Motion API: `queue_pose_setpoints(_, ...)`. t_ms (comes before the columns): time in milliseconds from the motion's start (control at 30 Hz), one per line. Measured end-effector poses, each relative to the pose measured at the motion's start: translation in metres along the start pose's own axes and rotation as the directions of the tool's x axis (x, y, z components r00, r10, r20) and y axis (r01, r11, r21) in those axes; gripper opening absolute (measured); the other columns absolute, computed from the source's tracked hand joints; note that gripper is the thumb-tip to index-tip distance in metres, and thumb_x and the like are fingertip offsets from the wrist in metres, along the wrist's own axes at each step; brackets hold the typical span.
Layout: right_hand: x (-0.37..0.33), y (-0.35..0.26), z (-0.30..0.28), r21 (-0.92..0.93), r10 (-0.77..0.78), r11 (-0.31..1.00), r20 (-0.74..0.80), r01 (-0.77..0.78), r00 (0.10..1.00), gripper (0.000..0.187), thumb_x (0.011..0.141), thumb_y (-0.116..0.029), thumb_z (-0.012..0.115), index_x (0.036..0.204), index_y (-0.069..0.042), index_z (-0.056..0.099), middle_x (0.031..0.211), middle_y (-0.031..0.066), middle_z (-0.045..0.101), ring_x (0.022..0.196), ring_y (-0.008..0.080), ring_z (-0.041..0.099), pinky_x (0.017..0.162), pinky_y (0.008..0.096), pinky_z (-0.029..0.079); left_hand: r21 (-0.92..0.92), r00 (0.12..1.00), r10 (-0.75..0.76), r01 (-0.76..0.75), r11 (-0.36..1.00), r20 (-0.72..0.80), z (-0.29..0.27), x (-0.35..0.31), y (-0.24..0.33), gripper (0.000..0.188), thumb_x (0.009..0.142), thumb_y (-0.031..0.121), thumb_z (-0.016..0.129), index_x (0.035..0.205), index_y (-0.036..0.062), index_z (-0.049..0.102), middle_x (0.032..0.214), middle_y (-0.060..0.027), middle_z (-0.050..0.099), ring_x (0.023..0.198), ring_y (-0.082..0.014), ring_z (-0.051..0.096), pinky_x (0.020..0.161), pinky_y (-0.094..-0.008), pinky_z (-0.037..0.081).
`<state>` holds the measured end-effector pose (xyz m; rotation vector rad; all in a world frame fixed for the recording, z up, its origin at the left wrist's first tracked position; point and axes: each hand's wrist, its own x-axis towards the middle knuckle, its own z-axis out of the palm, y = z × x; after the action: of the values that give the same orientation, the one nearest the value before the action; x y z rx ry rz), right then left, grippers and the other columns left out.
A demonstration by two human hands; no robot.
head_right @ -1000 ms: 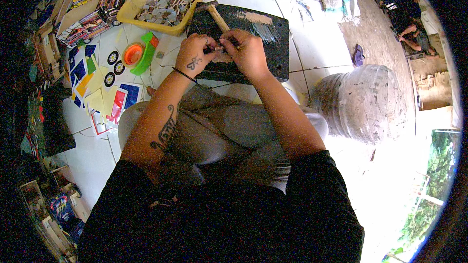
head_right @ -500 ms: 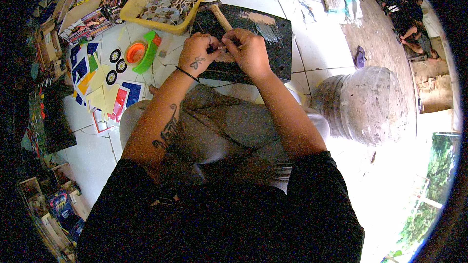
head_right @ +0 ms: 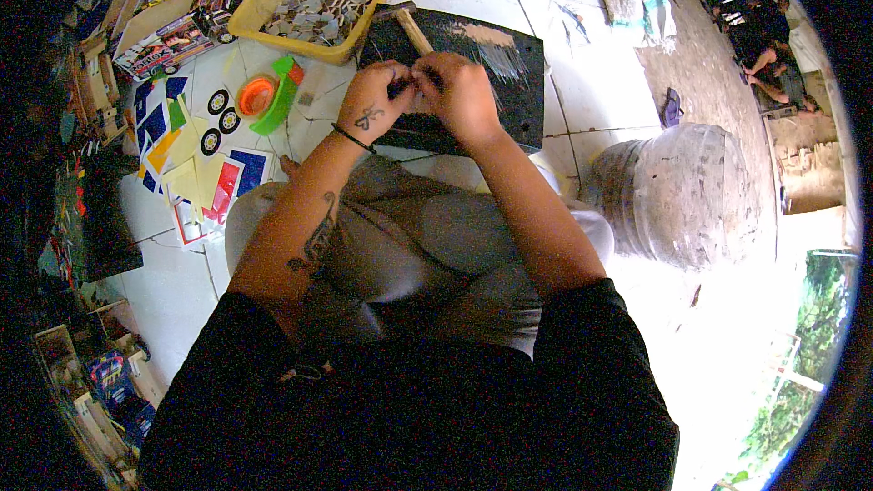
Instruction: The person sits on the floor and uses a hammer to break small rectangular blocks into smaller pieces on a black board. They repeatedly pick up blocks, strike them, and place the resulting fragments into a nearby container.
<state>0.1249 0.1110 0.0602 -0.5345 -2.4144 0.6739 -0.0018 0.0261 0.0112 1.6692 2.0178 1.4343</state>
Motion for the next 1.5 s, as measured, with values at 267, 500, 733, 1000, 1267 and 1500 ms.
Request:
queue_pose_setpoints(267,-0.053,-0.004,-0.032,-0.565,0.578,0.753,0.322,-0.338,0.75,0.065,0.076,-0.019,0.071,0.126,0.0,0.033,0.111,0.0257,0.051,0.106,0.04,0.053,0.087,0.0446,0.046,0.039,0.988,0.142,-0.14,0.989,-0.066,0.006,-0.004,-0.001,0.011,0.079,0.012,0.065,0.077,0.0011,0.063,0.077,-0.013,0.062,0.071,-0.03,0.061,0.066,-0.0357,0.048)
queue_pose_setpoints(500,-0.09,-0.016,-0.069,0.001,0.407,0.91,0.191,-0.415,0.893,0.039,0.09,-0.014,0.051,0.126,-0.003,0.039,0.101,0.0257,0.059,0.091,0.0382,0.061,0.076,0.043,0.049,-0.013,0.983,0.156,-0.158,0.987,-0.095,0.007,-0.004,0.0,0.011,0.079,0.012,0.065,0.075,0.0014,0.063,0.072,-0.0123,0.059,0.068,-0.0312,0.058,0.064,-0.0385,0.046)
queue_pose_setpoints(733,-0.166,-0.079,-0.106,-0.081,0.451,0.891,0.041,-0.447,0.892,0.045,0.092,-0.006,0.047,0.136,-0.011,0.04,0.081,0.0093,0.059,0.066,0.0158,0.056,0.063,0.0284,0.047,-0.003,0.986,0.134,-0.135,0.991,-0.099,0.01,-0.007,-0.003,0.011,0.08,0.014,0.064,0.077,0.0029,0.063,0.074,-0.0106,0.059,0.07,-0.0307,0.057,0.069,-0.0389,0.046)
queue_pose_setpoints(1000,-0.167,-0.104,-0.125,-0.205,0.381,0.912,0.109,-0.355,0.918,0.057,0.087,-0.002,0.05,0.14,-0.019,0.035,0.107,0.0231,0.06,0.092,0.0368,0.062,0.075,0.0417,0.051,0.057,0.986,0.145,-0.14,0.988,-0.084,0.013,-0.009,-0.005,0.011,0.08,0.014,0.064,0.076,0.0037,0.063,0.074,-0.0092,0.059,0.071,-0.0291,0.057,0.07,-0.0378,0.046)
queue_pose_setpoints(1267,-0.171,-0.101,-0.123,-0.189,0.373,0.916,0.082,-0.353,0.924,0.057,0.087,-0.001,0.05,0.14,-0.019,0.035,0.104,0.024,0.061,0.089,0.0381,0.062,0.075,0.0423,0.05,0.012,0.989,0.125,-0.124,0.992,-0.083,0.015,-0.009,-0.01,0.011,0.08,0.014,0.065,0.077,0.0034,0.064,0.074,-0.0093,0.059,0.072,-0.0294,0.057,0.07,-0.0382,0.046)
queue_pose_setpoints(1500,-0.175,-0.095,-0.116,-0.158,0.351,0.929,0.09,-0.335,0.932,0.055,0.088,-0.002,0.049,0.14,-0.015,0.036,0.105,0.0239,0.061,0.092,0.0368,0.062,0.077,0.04,0.05,0.008,0.991,0.098,-0.098,0.995,-0.094,0.013,-0.01,-0.003,0.012,0.078,0.013,0.067,0.073,0.0023,0.064,0.071,-0.0105,0.06,0.066,-0.027,0.059,0.063,-0.0356,0.047)
